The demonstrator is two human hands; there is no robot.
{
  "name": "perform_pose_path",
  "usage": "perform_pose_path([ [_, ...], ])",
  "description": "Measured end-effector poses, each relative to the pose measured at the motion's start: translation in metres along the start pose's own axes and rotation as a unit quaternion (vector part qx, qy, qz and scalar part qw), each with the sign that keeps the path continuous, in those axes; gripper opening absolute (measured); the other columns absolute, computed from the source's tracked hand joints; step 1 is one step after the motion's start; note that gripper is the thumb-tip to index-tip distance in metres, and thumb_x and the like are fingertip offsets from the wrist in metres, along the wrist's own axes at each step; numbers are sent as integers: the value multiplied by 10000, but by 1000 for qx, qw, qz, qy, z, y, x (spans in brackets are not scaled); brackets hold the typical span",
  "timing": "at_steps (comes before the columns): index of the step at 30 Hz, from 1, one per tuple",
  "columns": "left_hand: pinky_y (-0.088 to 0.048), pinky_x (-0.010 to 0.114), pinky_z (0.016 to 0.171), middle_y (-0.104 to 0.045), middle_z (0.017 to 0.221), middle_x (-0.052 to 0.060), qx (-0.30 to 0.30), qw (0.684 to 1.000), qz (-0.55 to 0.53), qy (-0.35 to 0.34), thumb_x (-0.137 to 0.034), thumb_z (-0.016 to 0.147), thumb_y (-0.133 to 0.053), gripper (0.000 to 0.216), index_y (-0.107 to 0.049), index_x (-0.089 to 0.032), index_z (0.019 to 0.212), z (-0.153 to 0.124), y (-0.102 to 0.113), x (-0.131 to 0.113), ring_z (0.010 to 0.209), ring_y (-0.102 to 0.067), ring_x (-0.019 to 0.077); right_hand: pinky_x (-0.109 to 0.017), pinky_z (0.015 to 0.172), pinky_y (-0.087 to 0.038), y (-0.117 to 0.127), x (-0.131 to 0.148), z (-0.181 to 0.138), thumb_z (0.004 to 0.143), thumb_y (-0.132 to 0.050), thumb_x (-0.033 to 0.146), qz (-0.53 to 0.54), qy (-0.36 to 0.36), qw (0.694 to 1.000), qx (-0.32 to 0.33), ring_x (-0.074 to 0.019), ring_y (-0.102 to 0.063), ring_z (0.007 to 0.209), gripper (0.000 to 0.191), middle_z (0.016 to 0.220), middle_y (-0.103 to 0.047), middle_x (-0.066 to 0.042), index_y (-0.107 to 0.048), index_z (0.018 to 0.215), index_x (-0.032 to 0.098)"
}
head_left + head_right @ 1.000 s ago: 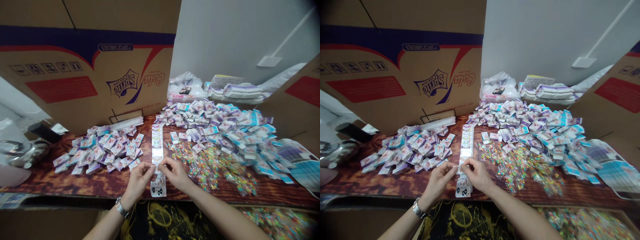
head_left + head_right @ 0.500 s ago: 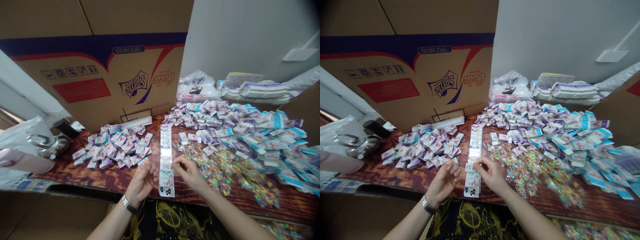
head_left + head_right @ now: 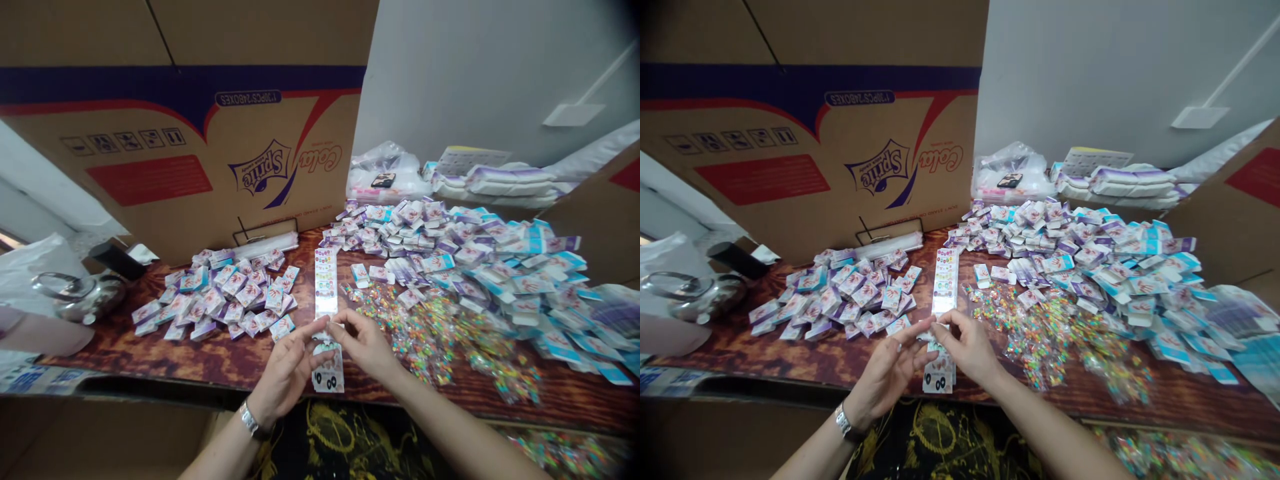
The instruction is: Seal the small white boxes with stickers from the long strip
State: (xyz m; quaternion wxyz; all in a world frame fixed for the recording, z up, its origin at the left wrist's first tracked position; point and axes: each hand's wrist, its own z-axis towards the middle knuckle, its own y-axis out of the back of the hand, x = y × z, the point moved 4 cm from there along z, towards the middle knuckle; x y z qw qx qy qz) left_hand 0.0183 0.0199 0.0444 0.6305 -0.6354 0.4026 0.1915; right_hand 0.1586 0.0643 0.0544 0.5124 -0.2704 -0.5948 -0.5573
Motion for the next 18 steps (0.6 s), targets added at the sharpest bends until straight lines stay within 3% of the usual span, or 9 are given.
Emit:
perform_pose_path([
  [4,-439,379,902,-558,1203,120,-41,999,-3,-14,-437,749,-668,454,-632,-174,1118,3,-1,0,1107,-486,257,-352,787,-426,12,28,-9,849,-546,284,-150,141,972,-112,-215,-530,920,227,970,-579,-94,-586,1050,188],
  [7,-440,356,875,-639,923,84,-73,997,9,-12,-424,737,-686,512,-596,-167,1169,4,-2,1,923,-571,202,-328,752,-425,6,50,-16,859,-521,215,-176,211,960,-60,-185,-547,830,139,867,-601,-66,-621,954,197],
  [9,-447,339,843,-639,856,65,-83,996,19,-1,-423,735,-688,552,-562,-173,1211,4,-3,2,835,-588,178,-307,711,-422,1,59,-19,860,-511,198,-176,219,959,-25,-164,-553,763,122,812,-617,-43,-627,900,200],
  [18,-431,312,861,-588,1165,97,-99,991,80,-29,-398,745,-681,518,-561,-198,1208,6,3,2,971,-566,203,-307,705,-420,-5,59,-18,861,-481,204,-182,204,962,-12,-170,-564,758,152,801,-634,-47,-631,883,199],
])
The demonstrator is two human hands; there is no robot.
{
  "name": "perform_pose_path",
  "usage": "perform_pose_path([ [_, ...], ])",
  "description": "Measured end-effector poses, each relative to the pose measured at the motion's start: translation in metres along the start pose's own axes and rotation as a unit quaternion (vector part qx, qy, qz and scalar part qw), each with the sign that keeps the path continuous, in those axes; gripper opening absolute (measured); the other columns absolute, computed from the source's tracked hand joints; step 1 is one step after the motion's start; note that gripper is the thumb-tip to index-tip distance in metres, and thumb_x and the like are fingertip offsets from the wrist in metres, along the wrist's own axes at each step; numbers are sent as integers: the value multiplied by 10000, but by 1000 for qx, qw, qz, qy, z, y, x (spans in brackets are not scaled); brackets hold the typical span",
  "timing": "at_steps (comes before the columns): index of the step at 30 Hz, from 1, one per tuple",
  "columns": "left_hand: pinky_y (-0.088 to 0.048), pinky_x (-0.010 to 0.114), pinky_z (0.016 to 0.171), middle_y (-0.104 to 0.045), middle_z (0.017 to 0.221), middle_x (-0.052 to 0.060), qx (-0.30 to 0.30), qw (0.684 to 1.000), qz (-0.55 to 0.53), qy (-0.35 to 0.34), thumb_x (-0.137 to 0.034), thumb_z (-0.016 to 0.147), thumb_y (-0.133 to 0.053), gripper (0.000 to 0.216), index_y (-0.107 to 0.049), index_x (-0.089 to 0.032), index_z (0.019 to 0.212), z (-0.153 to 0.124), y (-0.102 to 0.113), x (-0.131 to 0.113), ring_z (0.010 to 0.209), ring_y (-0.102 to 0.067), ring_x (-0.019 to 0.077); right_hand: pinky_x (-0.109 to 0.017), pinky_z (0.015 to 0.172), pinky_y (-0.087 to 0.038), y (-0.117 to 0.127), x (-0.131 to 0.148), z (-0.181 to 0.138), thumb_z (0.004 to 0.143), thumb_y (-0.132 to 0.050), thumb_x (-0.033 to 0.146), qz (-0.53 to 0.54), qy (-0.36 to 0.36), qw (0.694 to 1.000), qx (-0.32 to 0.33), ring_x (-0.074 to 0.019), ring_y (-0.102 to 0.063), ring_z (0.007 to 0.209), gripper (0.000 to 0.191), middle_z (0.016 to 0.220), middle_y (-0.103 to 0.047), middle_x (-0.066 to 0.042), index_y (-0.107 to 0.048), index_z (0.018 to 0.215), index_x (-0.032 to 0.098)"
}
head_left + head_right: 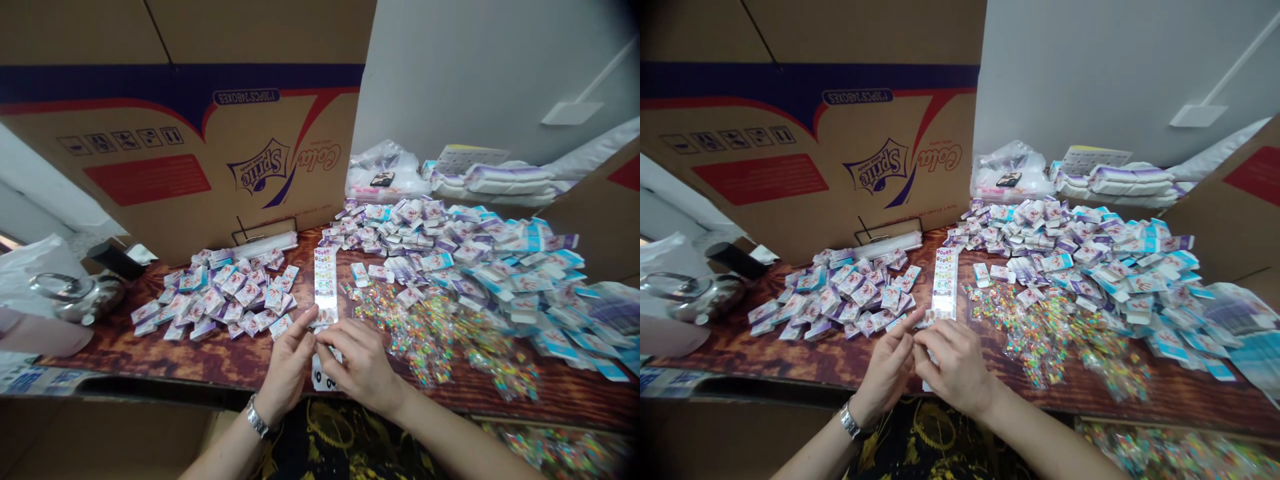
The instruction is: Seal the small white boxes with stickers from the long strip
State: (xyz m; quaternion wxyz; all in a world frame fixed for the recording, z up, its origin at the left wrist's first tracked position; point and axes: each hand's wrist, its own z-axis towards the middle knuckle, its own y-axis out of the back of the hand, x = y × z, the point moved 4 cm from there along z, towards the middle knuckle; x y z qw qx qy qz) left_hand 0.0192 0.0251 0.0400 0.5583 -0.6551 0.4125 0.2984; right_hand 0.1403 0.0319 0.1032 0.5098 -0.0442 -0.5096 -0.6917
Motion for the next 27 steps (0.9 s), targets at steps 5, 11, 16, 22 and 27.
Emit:
perform_pose_path([
  [5,-447,278,818,-644,1025,71,11,999,-34,19,-371,752,-685,484,-572,-200,1191,-2,-4,-1,861,-592,153,-278,690,-425,0,-4,2,842,-488,175,60,-33,998,-10,-152,-572,747,140,793,-626,-35,-627,854,192],
  [11,-444,334,884,-596,1149,99,43,997,-60,26,-382,757,-680,444,-601,-199,1154,-2,-7,-1,1031,-564,222,-246,623,-421,2,-15,3,805,-500,157,113,-99,989,-2,-126,-546,649,143,691,-588,4,-626,754,200],
  [16,-474,352,876,-565,1195,91,32,998,-40,32,-410,767,-658,424,-620,-198,1132,-1,-3,0,1051,-542,228,-229,562,-423,15,-30,-6,809,-504,197,131,-192,973,-5,-126,-562,643,136,703,-614,-4,-633,765,198],
  [22,-499,293,848,-613,1116,55,2,997,-10,76,-344,747,-688,411,-624,-187,1121,-1,2,3,863,-616,147,-247,626,-424,44,-63,-77,790,-532,229,88,-312,946,8,-132,-571,667,133,722,-645,-1,-653,750,189],
  [27,-531,291,778,-551,1255,77,10,990,7,138,-333,703,-726,472,-612,-188,1137,-1,-3,12,798,-642,155,-227,544,-393,43,-91,-214,677,-621,281,147,-570,802,-102,-123,-521,568,131,582,-593,25,-623,607,171],
])
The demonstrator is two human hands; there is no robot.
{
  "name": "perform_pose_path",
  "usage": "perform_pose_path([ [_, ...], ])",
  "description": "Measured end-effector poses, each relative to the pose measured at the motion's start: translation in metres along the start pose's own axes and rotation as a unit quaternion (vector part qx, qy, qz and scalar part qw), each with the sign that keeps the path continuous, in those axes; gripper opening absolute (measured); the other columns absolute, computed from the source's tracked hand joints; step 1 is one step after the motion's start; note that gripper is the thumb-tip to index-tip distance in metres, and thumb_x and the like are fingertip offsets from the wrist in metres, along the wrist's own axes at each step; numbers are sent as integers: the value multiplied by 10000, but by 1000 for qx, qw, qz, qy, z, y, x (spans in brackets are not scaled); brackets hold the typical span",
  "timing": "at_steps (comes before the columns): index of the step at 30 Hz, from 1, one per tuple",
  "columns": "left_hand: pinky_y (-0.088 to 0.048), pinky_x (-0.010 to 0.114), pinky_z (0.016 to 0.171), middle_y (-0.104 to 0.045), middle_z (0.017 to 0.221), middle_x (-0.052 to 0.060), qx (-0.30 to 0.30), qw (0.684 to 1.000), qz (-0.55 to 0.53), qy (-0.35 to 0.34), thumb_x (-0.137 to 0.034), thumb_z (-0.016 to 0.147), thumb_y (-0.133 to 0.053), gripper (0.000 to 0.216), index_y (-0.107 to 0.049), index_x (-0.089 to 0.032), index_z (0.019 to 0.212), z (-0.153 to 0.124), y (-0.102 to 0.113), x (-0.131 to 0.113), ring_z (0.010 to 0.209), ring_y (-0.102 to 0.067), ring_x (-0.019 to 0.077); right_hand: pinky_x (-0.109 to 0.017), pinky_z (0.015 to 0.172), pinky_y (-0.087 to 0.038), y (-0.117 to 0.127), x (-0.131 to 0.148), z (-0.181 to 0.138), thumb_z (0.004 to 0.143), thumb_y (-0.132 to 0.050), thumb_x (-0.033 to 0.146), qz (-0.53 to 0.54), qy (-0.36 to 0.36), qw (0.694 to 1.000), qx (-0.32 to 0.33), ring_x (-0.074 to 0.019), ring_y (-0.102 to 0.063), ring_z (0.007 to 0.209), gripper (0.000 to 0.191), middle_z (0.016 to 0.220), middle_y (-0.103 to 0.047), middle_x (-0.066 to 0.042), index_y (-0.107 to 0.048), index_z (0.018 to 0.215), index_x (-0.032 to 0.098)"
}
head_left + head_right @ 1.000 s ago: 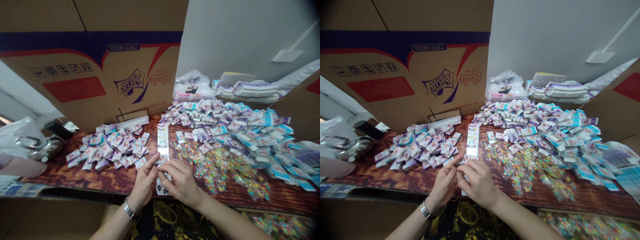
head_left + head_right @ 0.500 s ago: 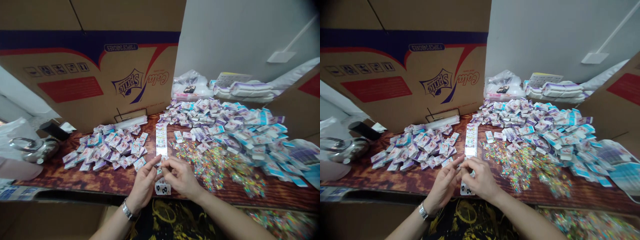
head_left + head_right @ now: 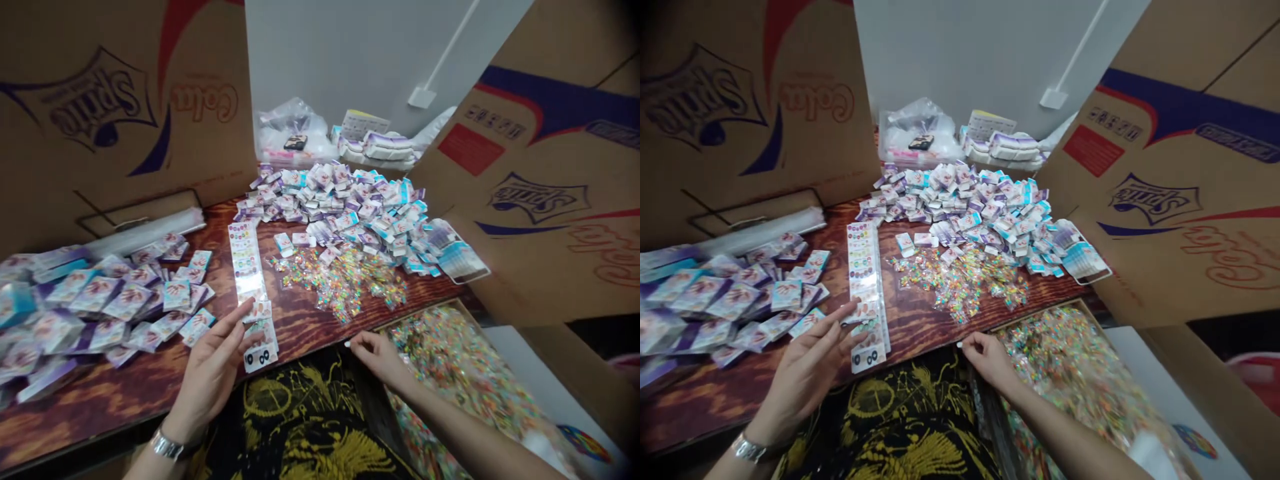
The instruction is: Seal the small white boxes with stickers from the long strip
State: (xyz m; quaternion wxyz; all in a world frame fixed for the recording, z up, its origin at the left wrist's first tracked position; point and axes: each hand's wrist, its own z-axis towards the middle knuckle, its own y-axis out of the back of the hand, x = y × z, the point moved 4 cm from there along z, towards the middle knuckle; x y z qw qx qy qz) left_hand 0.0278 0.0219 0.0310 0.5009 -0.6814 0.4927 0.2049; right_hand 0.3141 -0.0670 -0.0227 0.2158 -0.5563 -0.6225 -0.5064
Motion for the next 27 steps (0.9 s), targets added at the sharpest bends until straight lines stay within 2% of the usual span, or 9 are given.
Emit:
perform_pose_path([
  [3,-527,260,773,-519,1303,78,9,1000,4,1,-331,698,-730,463,-623,-181,1122,0,-5,5,803,-639,146,-200,411,-321,4,-52,-14,663,-609,306,38,-80,995,-52,-98,-445,415,159,450,-500,53,-588,586,168],
  [7,-509,237,810,-489,1340,66,30,1000,8,-2,-330,728,-706,417,-631,-189,1114,0,-10,10,861,-623,137,-165,347,-289,-10,-73,-10,694,-598,287,96,-147,980,-94,-74,-442,342,134,433,-491,71,-563,644,168],
  [13,-499,258,830,-492,1340,58,32,999,15,-4,-332,743,-693,410,-626,-206,1127,-3,-11,8,886,-618,149,-127,311,-321,-29,-69,7,715,-631,202,206,-255,934,-140,-68,-527,363,158,490,-548,50,-497,640,165],
  [18,-487,265,843,-522,1310,70,34,999,13,6,-339,745,-689,420,-622,-200,1135,-3,-9,9,860,-635,153,-102,339,-362,-26,-59,11,790,-565,162,296,-300,892,-165,-35,-513,355,147,493,-553,60,-494,661,165],
  [24,-486,233,813,-577,1244,71,35,999,6,9,-325,735,-700,418,-625,-194,1125,3,-7,16,833,-643,133,-120,398,-417,-21,-34,7,860,-454,127,381,-317,858,-131,-34,-499,369,237,477,-553,35,-538,639,146],
  [27,-494,211,755,-676,1053,65,16,1000,0,14,-282,685,-743,443,-635,-176,1101,5,-7,20,758,-647,114,-135,401,-415,-24,-12,-9,845,-505,152,394,-310,862,-77,-40,-522,413,157,577,-612,12,-592,714,140],
])
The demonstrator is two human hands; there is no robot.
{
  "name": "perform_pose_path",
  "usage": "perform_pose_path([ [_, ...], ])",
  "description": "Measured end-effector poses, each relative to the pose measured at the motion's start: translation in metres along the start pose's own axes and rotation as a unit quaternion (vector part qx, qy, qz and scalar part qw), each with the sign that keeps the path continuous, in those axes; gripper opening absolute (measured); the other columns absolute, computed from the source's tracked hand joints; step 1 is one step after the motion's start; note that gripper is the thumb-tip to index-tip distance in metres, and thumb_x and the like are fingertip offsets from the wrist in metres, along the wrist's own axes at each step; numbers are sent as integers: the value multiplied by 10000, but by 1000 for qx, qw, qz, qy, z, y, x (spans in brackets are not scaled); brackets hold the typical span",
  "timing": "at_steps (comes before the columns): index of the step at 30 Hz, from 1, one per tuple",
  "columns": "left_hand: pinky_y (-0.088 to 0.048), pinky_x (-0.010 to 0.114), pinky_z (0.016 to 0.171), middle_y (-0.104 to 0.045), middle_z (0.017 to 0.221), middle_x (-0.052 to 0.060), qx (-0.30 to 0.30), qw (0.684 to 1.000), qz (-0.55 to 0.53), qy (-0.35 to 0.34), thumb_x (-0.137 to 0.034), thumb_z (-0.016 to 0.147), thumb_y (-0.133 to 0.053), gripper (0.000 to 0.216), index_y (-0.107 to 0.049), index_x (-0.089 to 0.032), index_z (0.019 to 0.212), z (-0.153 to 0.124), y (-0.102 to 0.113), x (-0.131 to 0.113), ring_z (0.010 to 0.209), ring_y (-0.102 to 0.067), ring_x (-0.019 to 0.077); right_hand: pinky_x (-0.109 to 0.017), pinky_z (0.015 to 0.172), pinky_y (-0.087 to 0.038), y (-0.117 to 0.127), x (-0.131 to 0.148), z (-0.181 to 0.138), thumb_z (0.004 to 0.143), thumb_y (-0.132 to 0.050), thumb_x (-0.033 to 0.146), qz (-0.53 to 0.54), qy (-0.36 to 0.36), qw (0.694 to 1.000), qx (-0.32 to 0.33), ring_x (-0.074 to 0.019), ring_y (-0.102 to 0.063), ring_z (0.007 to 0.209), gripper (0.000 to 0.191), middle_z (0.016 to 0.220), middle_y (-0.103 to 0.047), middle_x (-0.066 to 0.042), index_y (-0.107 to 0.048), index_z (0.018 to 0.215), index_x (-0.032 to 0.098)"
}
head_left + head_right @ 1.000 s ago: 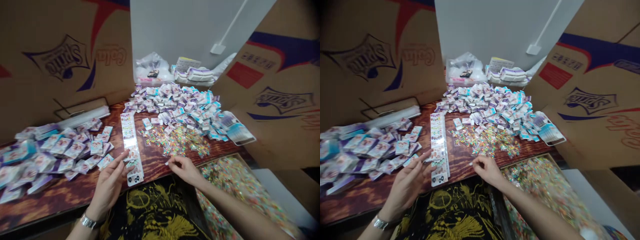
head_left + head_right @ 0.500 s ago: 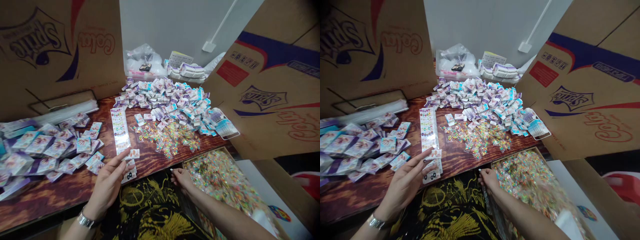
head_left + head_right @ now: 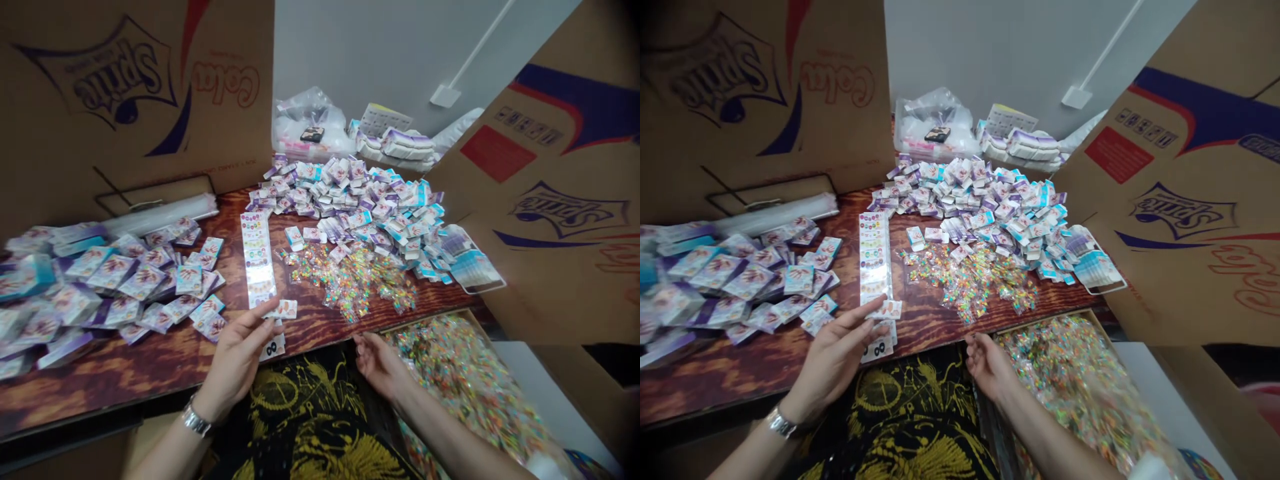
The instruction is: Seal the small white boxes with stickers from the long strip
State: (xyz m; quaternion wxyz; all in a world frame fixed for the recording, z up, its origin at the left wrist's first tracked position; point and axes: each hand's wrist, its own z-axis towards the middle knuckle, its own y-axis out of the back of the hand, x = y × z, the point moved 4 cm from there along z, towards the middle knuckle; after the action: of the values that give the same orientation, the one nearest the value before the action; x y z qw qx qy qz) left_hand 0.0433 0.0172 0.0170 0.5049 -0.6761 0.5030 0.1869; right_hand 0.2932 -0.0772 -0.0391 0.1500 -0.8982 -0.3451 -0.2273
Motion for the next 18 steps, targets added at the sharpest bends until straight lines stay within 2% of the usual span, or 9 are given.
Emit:
perform_pose_path([
  [2,-499,204,713,-710,899,54,-13,1000,-4,-6,-256,647,-767,439,-653,-162,1061,1,-1,1,709,-645,109,-140,385,-385,-14,2,-18,790,-602,189,-64,5,995,73,-44,-516,421,59,625,-628,8,-633,810,143],
  [4,-504,207,686,-715,852,51,-26,999,0,-24,-247,623,-777,403,-676,-156,1002,3,-2,2,675,-640,106,-149,410,-380,-35,11,-33,766,-652,267,-148,78,973,159,-49,-513,453,177,643,-623,13,-651,904,156],
  [7,-512,229,699,-708,941,67,-37,997,27,-64,-245,628,-767,332,-694,-161,941,3,-4,2,703,-642,118,-203,616,-466,-76,32,-49,798,-619,367,-244,268,901,240,-100,-591,689,293,830,-651,-17,-627,1038,198],
  [10,-509,258,757,-685,1033,83,-19,992,61,-106,-237,671,-734,269,-693,-163,927,1,-6,4,855,-640,165,-268,757,-469,-118,39,-56,810,-606,376,-333,370,814,301,-149,-590,868,372,990,-634,-37,-563,1150,232],
  [12,-508,259,754,-691,991,80,-8,988,80,-130,-231,691,-718,221,-685,-158,896,0,-8,4,873,-635,175,-271,719,-463,-138,37,-57,831,-575,384,-380,411,766,315,-151,-587,804,285,899,-642,-28,-600,1061,217],
  [15,-507,248,719,-688,888,49,-8,984,80,-158,-228,710,-703,204,-634,-170,892,-1,-11,0,791,-637,148,-251,629,-427,-151,37,-58,867,-519,378,-418,480,714,293,-140,-555,687,216,738,-613,-7,-619,851,187],
  [18,-501,276,773,-659,988,42,-10,982,69,-173,-233,720,-697,413,-518,-224,1092,1,-13,-8,896,-625,160,-260,639,-399,-155,42,-60,882,-497,366,-432,529,669,293,-142,-537,682,226,707,-587,-1,-600,797,184],
])
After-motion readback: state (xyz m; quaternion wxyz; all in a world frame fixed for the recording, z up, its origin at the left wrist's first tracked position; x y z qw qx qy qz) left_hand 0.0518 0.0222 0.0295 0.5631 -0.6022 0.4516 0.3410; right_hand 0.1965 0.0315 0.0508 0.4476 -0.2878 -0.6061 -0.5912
